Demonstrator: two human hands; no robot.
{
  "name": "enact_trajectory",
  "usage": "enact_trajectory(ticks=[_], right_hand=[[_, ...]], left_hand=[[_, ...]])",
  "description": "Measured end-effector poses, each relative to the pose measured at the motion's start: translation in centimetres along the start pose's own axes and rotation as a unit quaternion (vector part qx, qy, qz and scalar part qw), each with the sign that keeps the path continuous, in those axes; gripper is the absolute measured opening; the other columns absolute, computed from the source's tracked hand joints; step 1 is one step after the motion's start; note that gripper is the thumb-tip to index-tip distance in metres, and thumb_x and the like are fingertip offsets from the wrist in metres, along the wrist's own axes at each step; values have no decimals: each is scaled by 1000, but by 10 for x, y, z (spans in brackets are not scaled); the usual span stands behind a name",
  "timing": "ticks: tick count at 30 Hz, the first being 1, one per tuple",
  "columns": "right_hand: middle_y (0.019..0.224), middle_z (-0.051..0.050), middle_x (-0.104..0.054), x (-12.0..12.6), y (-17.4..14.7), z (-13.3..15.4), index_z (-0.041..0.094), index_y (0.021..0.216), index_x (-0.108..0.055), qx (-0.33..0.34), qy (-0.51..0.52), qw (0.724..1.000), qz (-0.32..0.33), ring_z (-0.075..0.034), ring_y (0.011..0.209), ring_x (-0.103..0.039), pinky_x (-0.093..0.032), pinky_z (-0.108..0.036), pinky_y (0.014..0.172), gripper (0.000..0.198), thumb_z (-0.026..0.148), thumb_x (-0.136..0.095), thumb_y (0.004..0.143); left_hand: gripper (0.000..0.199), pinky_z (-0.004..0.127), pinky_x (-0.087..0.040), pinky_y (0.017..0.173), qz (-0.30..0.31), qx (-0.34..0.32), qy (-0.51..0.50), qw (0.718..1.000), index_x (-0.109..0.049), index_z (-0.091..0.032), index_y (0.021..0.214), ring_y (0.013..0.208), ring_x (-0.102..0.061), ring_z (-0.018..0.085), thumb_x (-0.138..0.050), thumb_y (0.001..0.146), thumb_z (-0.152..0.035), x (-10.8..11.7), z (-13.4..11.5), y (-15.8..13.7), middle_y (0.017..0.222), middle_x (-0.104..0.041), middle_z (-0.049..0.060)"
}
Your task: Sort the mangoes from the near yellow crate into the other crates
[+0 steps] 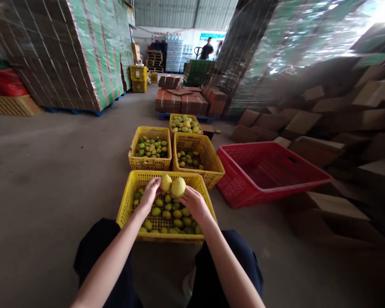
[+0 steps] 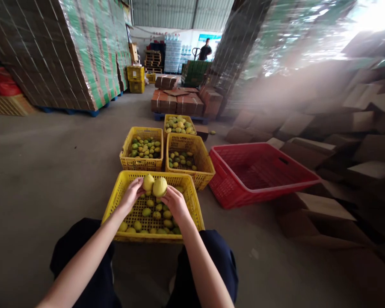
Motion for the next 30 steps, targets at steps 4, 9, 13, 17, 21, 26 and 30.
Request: enact_trajectory(ticks=[4, 9, 13, 17, 21, 26, 30], right_hand=[[76, -4, -75, -1, 3, -11, 19, 84, -75, -49, -2, 999, 3, -24, 73, -72, -60, -40, 69, 41, 49, -84, 60], [76, -5, -75, 0, 4, -19, 19, 85, -75, -75, -44, 996, 8, -24, 74, -72, -62, -38, 68, 45, 53, -85, 57], [80, -5, -75, 7, 3, -27, 19, 83, -75, -82, -89, 993, 16, -24, 77, -72, -62, -36, 68, 45, 54, -85, 58], [85, -4, -75, 13, 0, -33, 19, 82, -74, -79, -115, 990, 10, -23, 81, -72, -62, -34, 69, 43, 47, -89, 54], [84, -1, -75, 13, -2, -35, 20, 85, -74, -93, -131, 987, 1, -21, 78, -71, -61, -33, 69, 47, 41, -92, 47], [80, -3, -75, 17, 2, -29, 20, 82, -73, -73, -178, 981, -23, -21, 72, -71, -59, -32, 64, 45, 45, -90, 48], [80, -3, -75, 20, 5, -23, 20, 84, -74, -41, -238, 969, -45, -18, 70, -69, -55, -26, 59, 42, 50, -85, 57]], left_hand=[[50, 31, -51, 79, 11, 22, 45, 999, -71, -17, 96, 96, -66, 24, -74, 69, -59, -6, 6, -6, 97, -73, 8], [50, 32, -53, 81, 2, 21, 103, 995, -74, -15, 94, 95, -67, 25, -82, 63, -54, -4, 17, -5, 96, -74, 9], [48, 33, -54, 80, -7, 48, 116, 992, -75, -15, 93, 96, -68, 26, -84, 62, -49, 5, 35, -1, 100, -75, 10], [43, 36, -54, 89, 2, 30, 157, 987, -76, -16, 98, 99, -69, 26, -84, 64, -42, 11, 38, -3, 105, -76, 10], [42, 39, -48, 100, -12, -14, 237, 971, -76, -15, 100, 106, -66, 28, -85, 64, -37, 14, 26, -5, 111, -74, 12], [45, 37, -48, 97, 23, -11, 232, 972, -75, -16, 100, 105, -66, 27, -85, 63, -40, 11, 18, -7, 110, -74, 11], [46, 35, -49, 91, 55, -3, 207, 977, -75, -15, 100, 100, -67, 26, -82, 67, -47, 9, 13, -10, 106, -75, 11]])
Point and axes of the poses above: each hand's wrist, its own y-axis towards the middle knuckle, its own x-axis out of the back of the hand, z = x × y, the point moved 6 cm from there along y, towards the middle knuckle
